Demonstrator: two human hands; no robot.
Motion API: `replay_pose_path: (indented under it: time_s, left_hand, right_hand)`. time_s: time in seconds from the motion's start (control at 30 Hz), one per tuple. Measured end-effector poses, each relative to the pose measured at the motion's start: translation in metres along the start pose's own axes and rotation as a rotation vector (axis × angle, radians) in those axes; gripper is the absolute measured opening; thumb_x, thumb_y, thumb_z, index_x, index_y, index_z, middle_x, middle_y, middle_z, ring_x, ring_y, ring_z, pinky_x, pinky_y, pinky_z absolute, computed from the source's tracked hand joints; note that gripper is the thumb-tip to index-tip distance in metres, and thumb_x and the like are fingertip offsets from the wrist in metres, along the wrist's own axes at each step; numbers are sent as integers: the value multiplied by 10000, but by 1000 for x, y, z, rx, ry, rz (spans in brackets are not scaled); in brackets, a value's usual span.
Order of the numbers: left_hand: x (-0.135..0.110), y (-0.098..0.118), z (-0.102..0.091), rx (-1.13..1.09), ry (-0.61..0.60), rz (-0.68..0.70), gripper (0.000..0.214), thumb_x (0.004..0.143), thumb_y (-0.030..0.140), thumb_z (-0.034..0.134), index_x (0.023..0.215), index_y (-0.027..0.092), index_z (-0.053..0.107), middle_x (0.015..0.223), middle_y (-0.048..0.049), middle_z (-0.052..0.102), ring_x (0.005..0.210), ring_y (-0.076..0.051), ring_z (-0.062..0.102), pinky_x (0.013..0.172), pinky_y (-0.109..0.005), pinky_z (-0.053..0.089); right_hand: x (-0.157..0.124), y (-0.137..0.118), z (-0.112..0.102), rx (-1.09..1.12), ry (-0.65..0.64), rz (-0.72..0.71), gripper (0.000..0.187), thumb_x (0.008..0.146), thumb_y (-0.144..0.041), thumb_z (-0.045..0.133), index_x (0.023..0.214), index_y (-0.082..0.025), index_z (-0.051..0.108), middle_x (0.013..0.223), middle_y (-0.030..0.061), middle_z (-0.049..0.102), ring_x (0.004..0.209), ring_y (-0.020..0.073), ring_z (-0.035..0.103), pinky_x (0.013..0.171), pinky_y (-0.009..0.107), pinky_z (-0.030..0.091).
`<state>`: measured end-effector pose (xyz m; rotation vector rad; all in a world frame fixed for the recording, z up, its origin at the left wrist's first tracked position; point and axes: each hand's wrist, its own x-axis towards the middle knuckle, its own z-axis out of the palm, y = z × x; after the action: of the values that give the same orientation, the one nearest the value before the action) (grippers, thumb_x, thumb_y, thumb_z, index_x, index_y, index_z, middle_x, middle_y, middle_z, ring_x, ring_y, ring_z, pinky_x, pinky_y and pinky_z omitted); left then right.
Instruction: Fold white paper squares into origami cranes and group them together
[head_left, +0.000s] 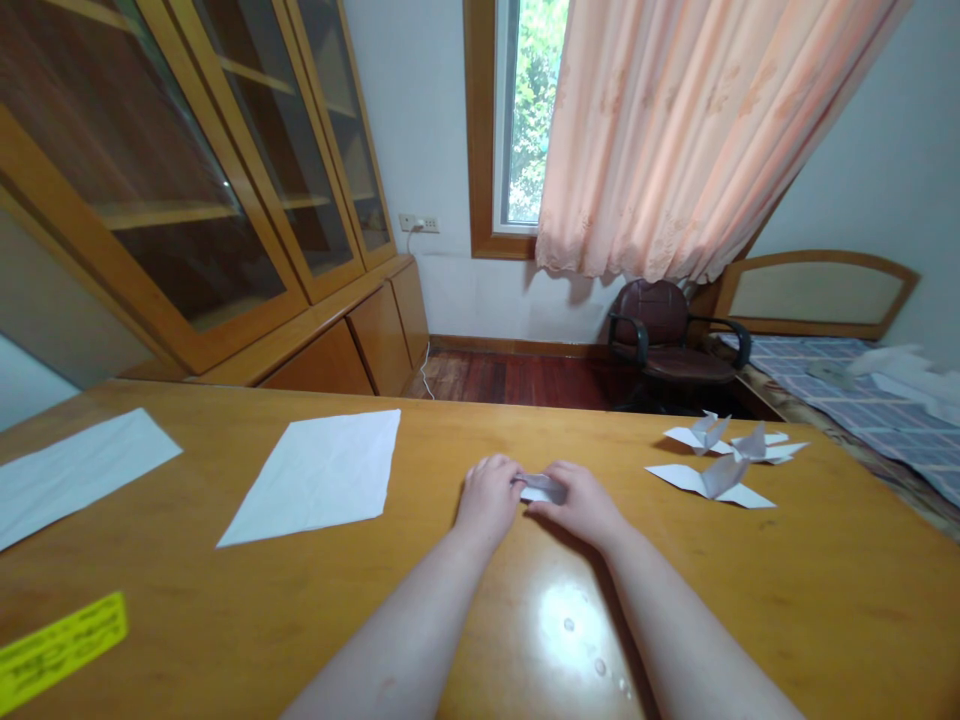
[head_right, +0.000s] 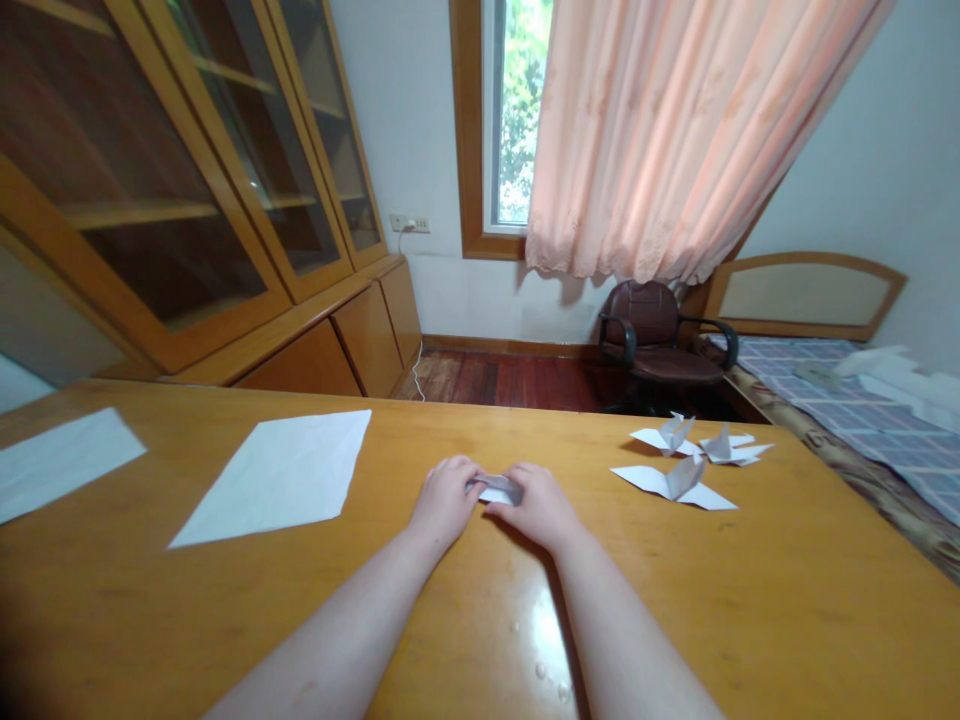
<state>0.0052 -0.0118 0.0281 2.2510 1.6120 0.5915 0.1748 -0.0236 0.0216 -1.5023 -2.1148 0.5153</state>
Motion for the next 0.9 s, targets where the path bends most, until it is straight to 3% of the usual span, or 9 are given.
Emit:
replay_pose_path:
  time_s: [0.2, 0.3, 0.53, 0.73, 0.9]
  left_hand:
    - [-1, 2, -1, 50, 26, -40, 61, 809, 262, 583, 815, 234, 637, 920, -16, 637, 976, -198, 511, 915, -344, 328]
    - [0, 2, 1, 61, 46, -42, 87, 817, 297, 579, 814, 231, 636, 926, -15, 645, 996, -200, 504, 981, -359, 277]
    - [1, -1, 1, 94, 2, -47, 170, 863, 331, 498, 838, 219, 624, 910, -30, 648, 917, -197, 537, 865, -336, 336]
    - [-1, -4, 7, 128, -30, -17, 200, 865, 344, 465, 853, 206, 608, 892, -46, 634, 882, -211, 535, 784, -330, 351]
    - [-3, -4, 11, 112, -51, 104, 227, 844, 400, 494, 865, 200, 599, 922, -59, 613, 917, -226, 512, 811, -342, 352]
  right_hand:
    - [3, 8, 5, -24, 6, 41, 177, 779, -327, 604, 681, -179, 611, 681, 12, 587, 654, 138, 519, 603, 238, 354]
    - [3, 9, 5, -49, 14, 64, 210, 798, -304, 565, 628, -182, 583, 632, 1, 556, 608, 127, 489, 572, 233, 325]
    - [-1, 1, 3, -66, -27, 80, 324, 703, -503, 642, 694, -186, 582, 664, 12, 576, 593, 134, 480, 529, 235, 285]
    - [1, 5, 5, -107, -13, 69, 205, 781, -335, 573, 648, -180, 552, 669, 15, 556, 616, 128, 472, 562, 232, 293]
    - [2, 11, 8, -60, -33, 72, 240, 775, -328, 583, 592, -177, 547, 627, -3, 524, 594, 117, 458, 544, 227, 282]
